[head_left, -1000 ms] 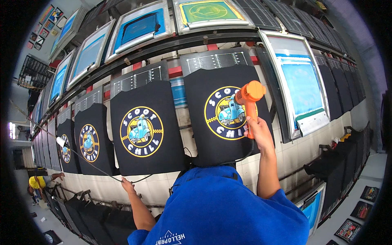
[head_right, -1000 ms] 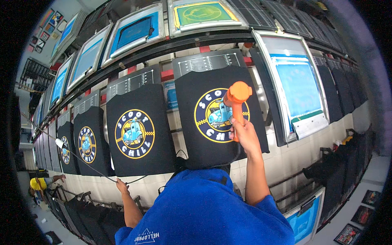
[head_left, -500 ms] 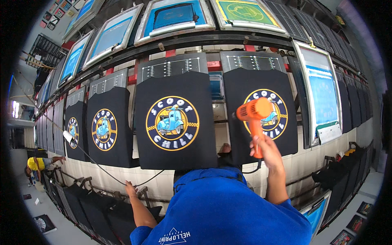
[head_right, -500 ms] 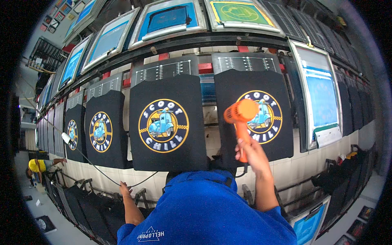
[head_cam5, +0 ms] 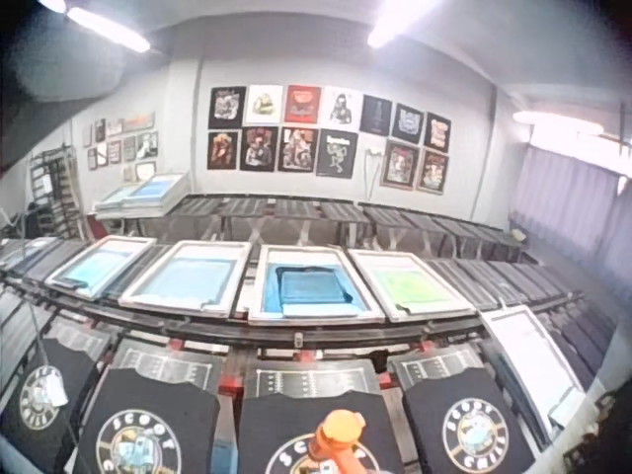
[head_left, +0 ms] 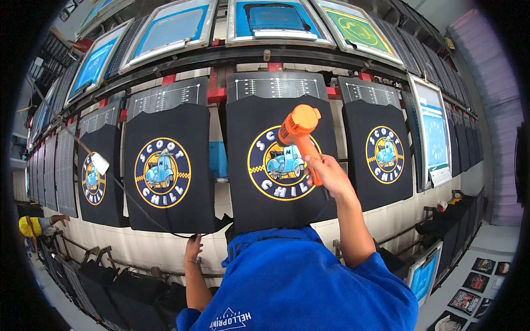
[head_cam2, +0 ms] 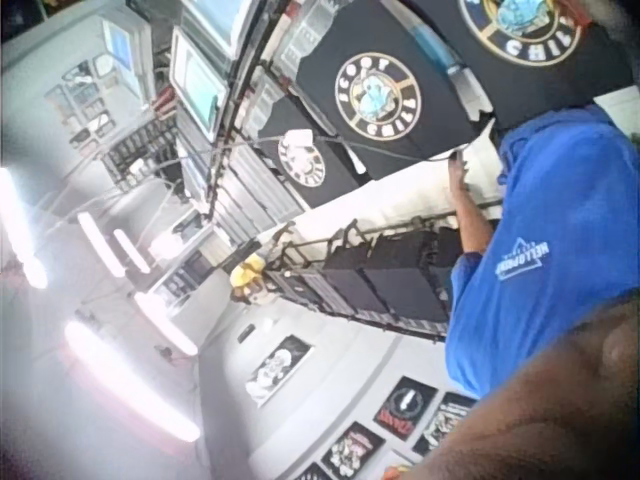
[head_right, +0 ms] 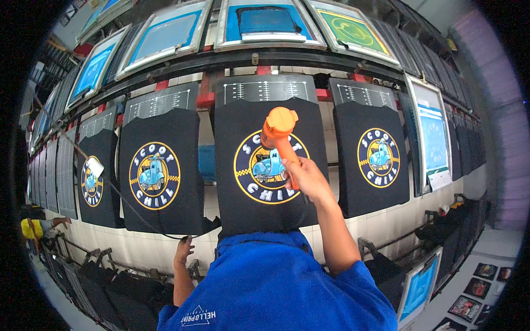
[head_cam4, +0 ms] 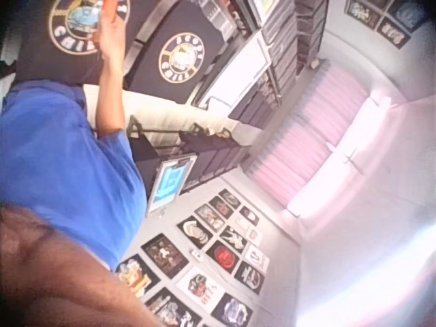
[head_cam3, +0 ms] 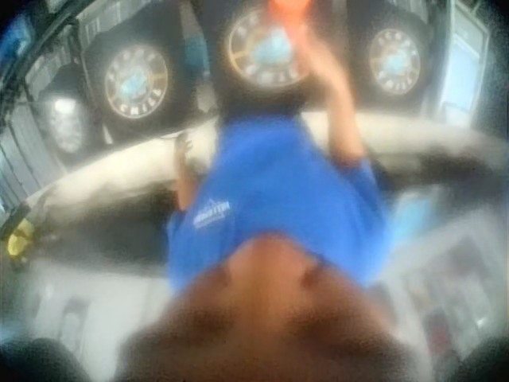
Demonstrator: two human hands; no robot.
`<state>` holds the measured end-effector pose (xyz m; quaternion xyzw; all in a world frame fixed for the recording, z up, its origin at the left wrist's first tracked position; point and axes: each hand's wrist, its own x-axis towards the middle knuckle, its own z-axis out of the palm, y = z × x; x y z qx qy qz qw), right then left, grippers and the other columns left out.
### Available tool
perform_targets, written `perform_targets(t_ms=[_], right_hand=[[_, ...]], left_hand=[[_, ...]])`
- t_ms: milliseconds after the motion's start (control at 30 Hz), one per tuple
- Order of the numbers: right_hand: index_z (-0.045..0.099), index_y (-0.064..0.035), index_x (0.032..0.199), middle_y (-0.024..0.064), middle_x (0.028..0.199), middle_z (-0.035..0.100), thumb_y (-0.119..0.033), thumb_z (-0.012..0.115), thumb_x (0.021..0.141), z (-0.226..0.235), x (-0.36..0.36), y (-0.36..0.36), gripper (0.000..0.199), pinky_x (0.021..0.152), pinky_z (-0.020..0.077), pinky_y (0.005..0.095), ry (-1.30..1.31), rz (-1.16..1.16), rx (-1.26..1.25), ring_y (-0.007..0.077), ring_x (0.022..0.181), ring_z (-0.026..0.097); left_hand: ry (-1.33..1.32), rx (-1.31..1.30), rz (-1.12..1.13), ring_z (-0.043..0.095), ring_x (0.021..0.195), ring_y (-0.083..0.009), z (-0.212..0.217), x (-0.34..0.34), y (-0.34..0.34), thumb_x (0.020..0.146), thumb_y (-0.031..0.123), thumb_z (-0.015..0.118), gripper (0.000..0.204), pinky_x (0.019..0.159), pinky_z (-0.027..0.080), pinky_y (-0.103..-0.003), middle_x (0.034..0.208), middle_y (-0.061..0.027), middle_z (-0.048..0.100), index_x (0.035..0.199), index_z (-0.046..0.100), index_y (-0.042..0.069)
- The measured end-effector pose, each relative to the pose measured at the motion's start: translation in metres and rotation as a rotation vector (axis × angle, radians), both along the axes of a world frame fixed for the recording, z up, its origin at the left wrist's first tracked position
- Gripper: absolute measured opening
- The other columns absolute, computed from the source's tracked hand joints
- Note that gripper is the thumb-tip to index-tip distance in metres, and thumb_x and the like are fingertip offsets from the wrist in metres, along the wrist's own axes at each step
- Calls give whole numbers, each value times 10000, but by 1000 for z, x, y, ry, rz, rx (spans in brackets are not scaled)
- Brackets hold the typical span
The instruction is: The person uses a heat gun to dry ink on printed shirts, moves a shirt to a heat press, and lays a protective sheet over the design.
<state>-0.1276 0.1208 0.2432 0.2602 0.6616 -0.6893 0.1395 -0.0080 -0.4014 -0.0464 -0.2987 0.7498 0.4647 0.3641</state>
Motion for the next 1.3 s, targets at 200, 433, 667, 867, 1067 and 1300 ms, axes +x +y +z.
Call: perform_targets(t_ms=[200,433,667,867,1067,1300], right_hand=[[566,27,985,39,725,560,-285,590,940,-5,-5,-15,316,470,442,225,-32,-6,27,96,510,545],[567,6,1016,24,702,560,-299,583,940,-10,-3,-10,315,492,435,229,-14,13,24,99,518,548],[568,9,992,27,723,565,-287,586,938,-15,3,-3,301,499,440,229,5,-12,48,97,523,544],[573,-2,997,13,725,564,-298,582,943,-16,3,1,301,500,427,221,40,29,-13,89,548,548],[590,5,1033,9,718,565,-282,600,937,-23,17,11,303,482,428,211,67,-99,3,76,523,539],[578,1,958,6,711,554,-266,585,940,-27,18,18,267,469,420,207,110,-161,-31,71,509,530]], left_hand=[[-118,-231,-411,657,703,-216,78,-37,-63,872,424,641,496,645,531,-360,813,-138,696,978,680,-59],[517,-358,-400,645,736,-197,231,-119,-5,964,241,554,302,663,498,-323,816,-139,675,949,632,-50],[1287,329,-601,654,899,-230,383,-141,193,882,203,627,203,822,500,-346,953,-109,673,986,663,32],[1734,667,-1168,643,849,-244,459,-124,274,800,320,696,333,788,529,-432,1068,-62,625,1073,667,131],[1916,598,-1122,661,829,-191,469,-122,300,782,280,705,271,783,554,-367,928,-51,688,982,705,98],[1557,442,-392,622,900,-232,375,-158,237,896,54,513,361,808,502,-369,993,-145,627,1247,504,-25]])
